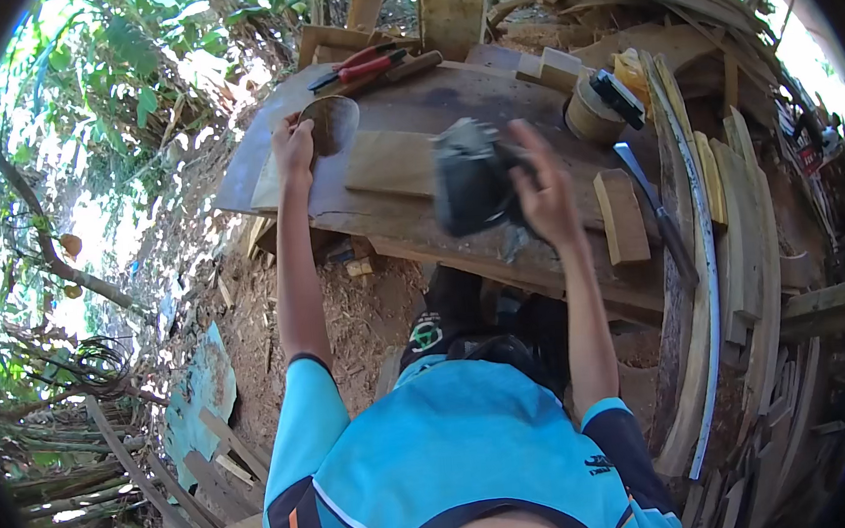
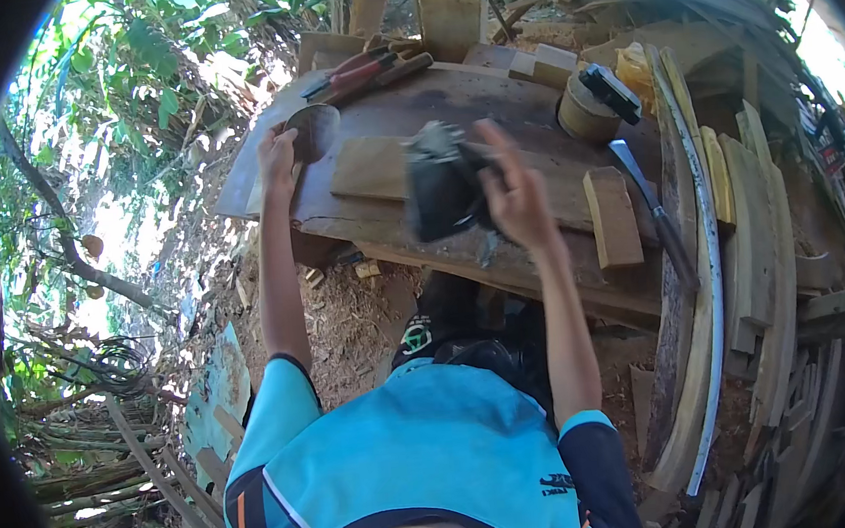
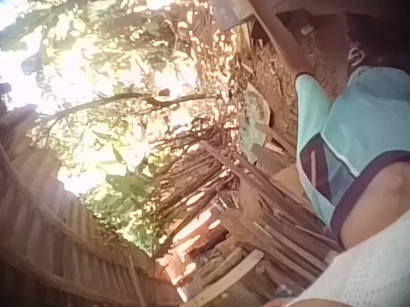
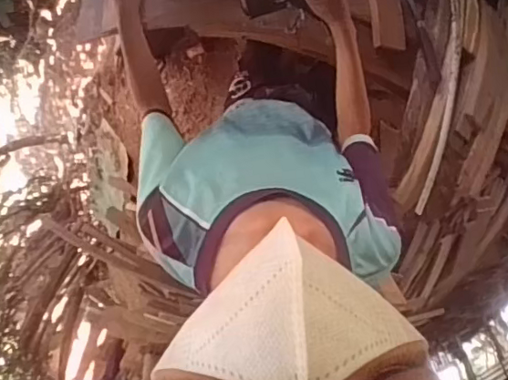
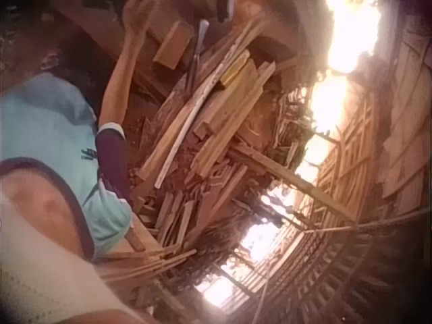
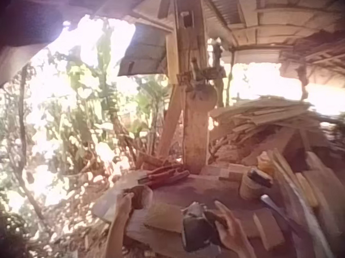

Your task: The person carves a small wooden block using a chisel and mallet, then sands the block and a long plank with sandpaper. The person measures the block with a ruler and arranges several wooden pieces on the workbench.

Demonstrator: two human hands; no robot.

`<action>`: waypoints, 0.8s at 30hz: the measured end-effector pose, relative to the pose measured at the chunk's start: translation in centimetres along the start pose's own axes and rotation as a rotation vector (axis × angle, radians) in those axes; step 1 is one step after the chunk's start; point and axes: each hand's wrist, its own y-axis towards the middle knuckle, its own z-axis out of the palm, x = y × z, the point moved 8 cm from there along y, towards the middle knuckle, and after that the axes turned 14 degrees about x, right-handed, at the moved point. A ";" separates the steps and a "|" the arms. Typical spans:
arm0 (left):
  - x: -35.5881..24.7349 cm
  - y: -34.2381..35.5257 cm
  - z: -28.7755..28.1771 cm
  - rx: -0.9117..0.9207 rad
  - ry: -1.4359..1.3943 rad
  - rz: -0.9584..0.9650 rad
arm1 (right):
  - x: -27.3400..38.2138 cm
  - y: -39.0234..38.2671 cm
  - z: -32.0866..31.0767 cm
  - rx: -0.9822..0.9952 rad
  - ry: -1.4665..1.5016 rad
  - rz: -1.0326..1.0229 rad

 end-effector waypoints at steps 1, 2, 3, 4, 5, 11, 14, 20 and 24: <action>0.1 1.8 0.5 0.028 0.010 -0.019 | -1.2 0.0 -2.5 -0.071 -0.105 0.004; 0.3 2.9 1.0 0.056 0.022 -0.045 | -2.6 -0.1 -4.6 -0.140 -0.208 0.016; 0.7 3.3 1.4 0.082 0.036 -0.074 | -4.1 0.0 -5.8 -0.166 -0.262 0.071; 0.1 3.2 1.2 0.041 0.337 -0.004 | -5.6 0.1 -6.7 -0.189 -0.318 0.123; -0.6 3.0 1.9 0.004 0.630 0.071 | -7.0 0.1 -7.2 -0.216 -0.381 0.177; -3.0 -5.0 11.7 0.688 1.027 0.589 | -9.4 0.8 3.6 0.176 -0.769 0.252; 0.2 -6.2 12.1 0.892 1.164 0.550 | -4.2 0.0 10.2 0.347 -0.632 -0.038; 0.0 -5.3 12.2 0.949 1.158 0.466 | -2.1 -3.8 8.1 0.416 0.200 0.098; -1.5 -5.1 13.6 1.024 1.200 0.493 | -1.8 -6.9 2.8 0.231 0.005 0.111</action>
